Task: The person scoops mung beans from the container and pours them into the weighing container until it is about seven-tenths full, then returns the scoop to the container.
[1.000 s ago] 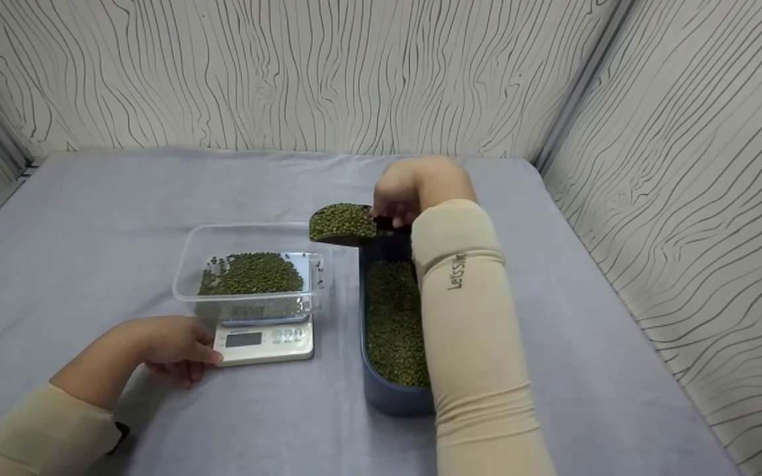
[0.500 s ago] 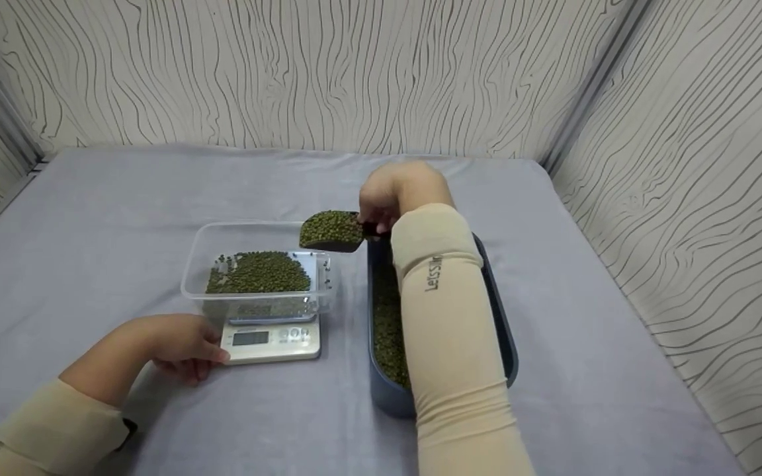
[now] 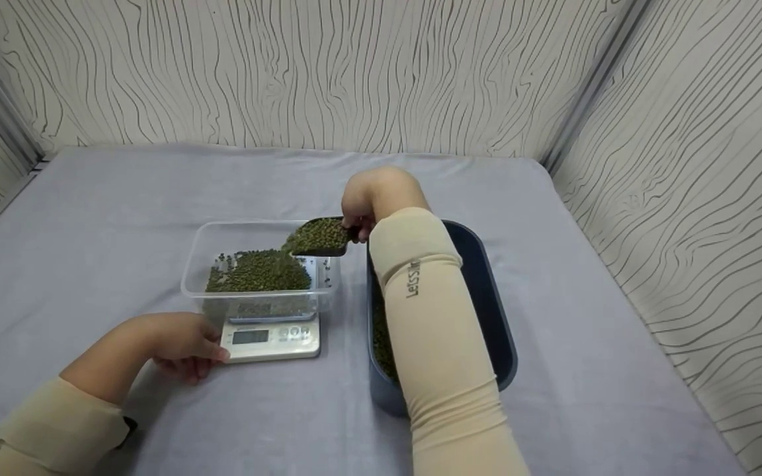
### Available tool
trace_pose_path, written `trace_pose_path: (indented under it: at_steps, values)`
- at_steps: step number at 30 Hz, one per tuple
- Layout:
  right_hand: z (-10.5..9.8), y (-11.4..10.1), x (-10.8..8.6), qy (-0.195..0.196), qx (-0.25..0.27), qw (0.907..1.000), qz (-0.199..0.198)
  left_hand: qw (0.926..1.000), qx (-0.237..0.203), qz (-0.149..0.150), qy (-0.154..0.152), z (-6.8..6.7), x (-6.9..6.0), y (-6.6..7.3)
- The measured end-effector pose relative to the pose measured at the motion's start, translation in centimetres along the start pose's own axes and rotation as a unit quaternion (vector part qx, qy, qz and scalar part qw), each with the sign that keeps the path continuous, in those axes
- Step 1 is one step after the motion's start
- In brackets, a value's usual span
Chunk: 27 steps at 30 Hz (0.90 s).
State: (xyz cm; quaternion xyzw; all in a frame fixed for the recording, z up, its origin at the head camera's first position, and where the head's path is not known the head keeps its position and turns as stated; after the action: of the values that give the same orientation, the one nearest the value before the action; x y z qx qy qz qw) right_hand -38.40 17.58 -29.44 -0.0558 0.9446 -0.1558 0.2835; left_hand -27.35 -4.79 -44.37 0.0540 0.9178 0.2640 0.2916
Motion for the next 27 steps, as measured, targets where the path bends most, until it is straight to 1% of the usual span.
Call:
trace_pose_path:
  at_steps: [3, 7, 12, 15, 21, 23, 27]
  values:
    - [-0.1, -0.4, -0.1, 0.014, -0.043, 0.9989, -0.008, 1.0000, -0.001, -0.001, -0.004, 0.0, 0.0, 0.0]
    - [-0.1, -1.0, -0.4, 0.029, -0.105, 0.9939, -0.018, 0.9999, -0.003, -0.004, -0.009, 0.1, 0.0, 0.0]
    - [-0.1, -2.1, -0.9, 0.049, -0.135, 0.9894, -0.021, 0.9999, -0.002, -0.004, -0.012, 0.2, 0.1, 0.0]
    - [-0.1, -2.8, -1.3, 0.066, -0.163, 0.9840, -0.028, 0.9999, -0.002, -0.005, -0.011, 0.1, 0.2, 0.0]
    - [-0.1, -4.0, -2.3, 0.087, -0.219, 0.9713, -0.031, 0.9998, -0.011, -0.014, -0.012, 0.1, 0.2, -0.1]
    - [0.0, -4.5, -2.7, 0.096, -0.241, 0.9652, -0.033, 0.9997, -0.015, -0.015, -0.013, 0.1, 0.2, -0.1]
    - [0.2, -5.7, -3.3, 0.122, -0.307, 0.9427, -0.044, 0.9996, -0.019, -0.015, -0.014, 0.2, 0.1, 0.0]
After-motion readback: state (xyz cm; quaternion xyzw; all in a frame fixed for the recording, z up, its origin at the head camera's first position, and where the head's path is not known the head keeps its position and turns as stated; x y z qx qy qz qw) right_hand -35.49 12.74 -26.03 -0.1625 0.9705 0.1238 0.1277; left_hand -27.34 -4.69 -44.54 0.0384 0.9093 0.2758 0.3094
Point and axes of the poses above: each hand's wrist, its own x-axis towards the middle knuckle, its own z-axis out of the palm, y = z × x, the point moved 8 cm from there along x, towards the middle knuckle, and after that the axes turned 8 degrees about y, right-handed, at the moved point
